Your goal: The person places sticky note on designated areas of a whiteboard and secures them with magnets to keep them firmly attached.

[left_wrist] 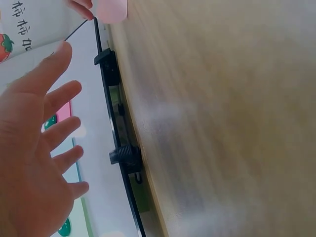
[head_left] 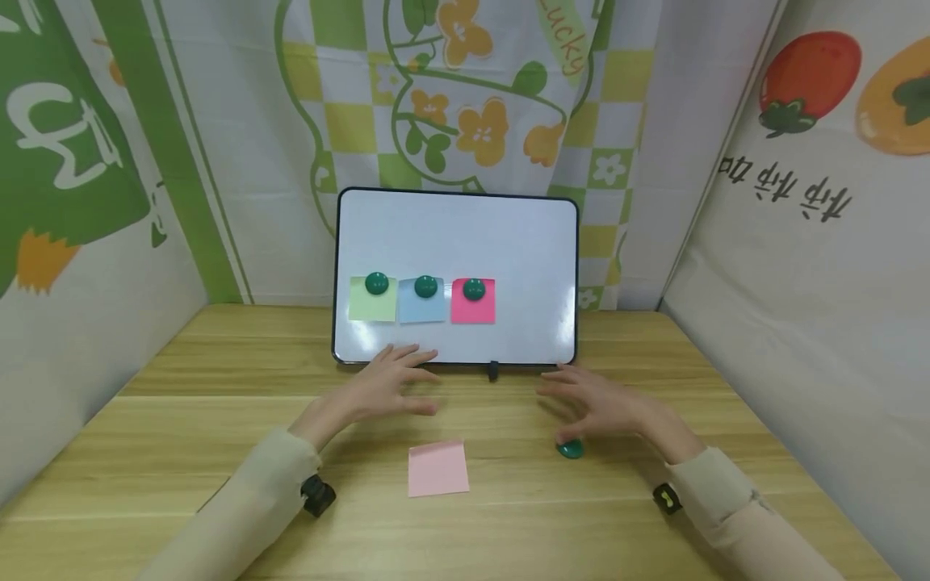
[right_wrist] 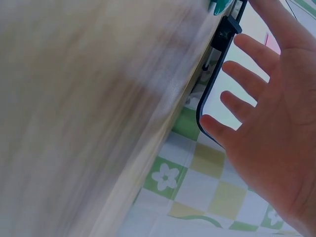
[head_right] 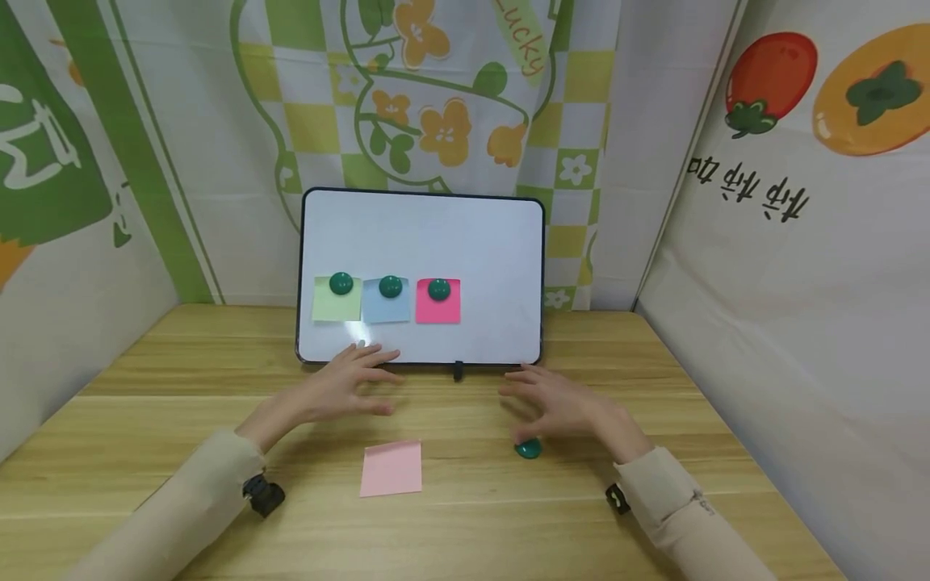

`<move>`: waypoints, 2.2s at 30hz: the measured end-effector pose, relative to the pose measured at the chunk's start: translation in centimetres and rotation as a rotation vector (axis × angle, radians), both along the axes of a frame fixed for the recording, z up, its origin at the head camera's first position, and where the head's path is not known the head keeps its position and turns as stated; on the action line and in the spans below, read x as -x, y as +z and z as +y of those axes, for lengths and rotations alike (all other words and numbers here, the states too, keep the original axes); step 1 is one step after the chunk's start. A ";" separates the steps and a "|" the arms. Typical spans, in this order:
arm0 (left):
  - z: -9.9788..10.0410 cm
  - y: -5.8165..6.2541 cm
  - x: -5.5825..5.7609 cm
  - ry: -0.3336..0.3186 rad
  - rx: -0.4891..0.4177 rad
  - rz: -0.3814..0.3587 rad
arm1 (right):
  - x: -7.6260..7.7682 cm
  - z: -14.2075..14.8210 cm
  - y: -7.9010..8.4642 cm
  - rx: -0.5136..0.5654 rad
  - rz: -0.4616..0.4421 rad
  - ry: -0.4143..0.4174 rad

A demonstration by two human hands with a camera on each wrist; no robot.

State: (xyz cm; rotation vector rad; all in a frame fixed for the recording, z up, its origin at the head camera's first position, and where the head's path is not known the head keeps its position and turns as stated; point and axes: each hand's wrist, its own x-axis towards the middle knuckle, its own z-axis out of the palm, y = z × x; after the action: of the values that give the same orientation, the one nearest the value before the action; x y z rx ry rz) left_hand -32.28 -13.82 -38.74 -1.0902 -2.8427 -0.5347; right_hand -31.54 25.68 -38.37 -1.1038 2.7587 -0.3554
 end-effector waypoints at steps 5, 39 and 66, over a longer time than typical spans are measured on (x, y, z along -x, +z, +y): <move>-0.5 -0.1 -0.8 -0.028 -0.001 -0.043 | -0.3 0.3 0.1 0.008 0.024 0.048; -1.4 -0.7 -2.4 -0.139 0.084 -0.273 | -1.5 1.4 -0.5 -0.017 -0.102 0.055; -1.2 -0.3 -2.1 -0.128 0.016 -0.239 | -1.6 1.5 -0.3 0.028 -0.113 0.106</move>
State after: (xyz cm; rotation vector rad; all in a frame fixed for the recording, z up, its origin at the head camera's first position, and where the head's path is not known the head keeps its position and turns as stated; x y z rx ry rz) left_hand -30.16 -15.06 -39.03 -1.3007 -2.9951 -0.6961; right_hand -29.98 27.21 -38.66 -1.1921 2.5931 -0.4305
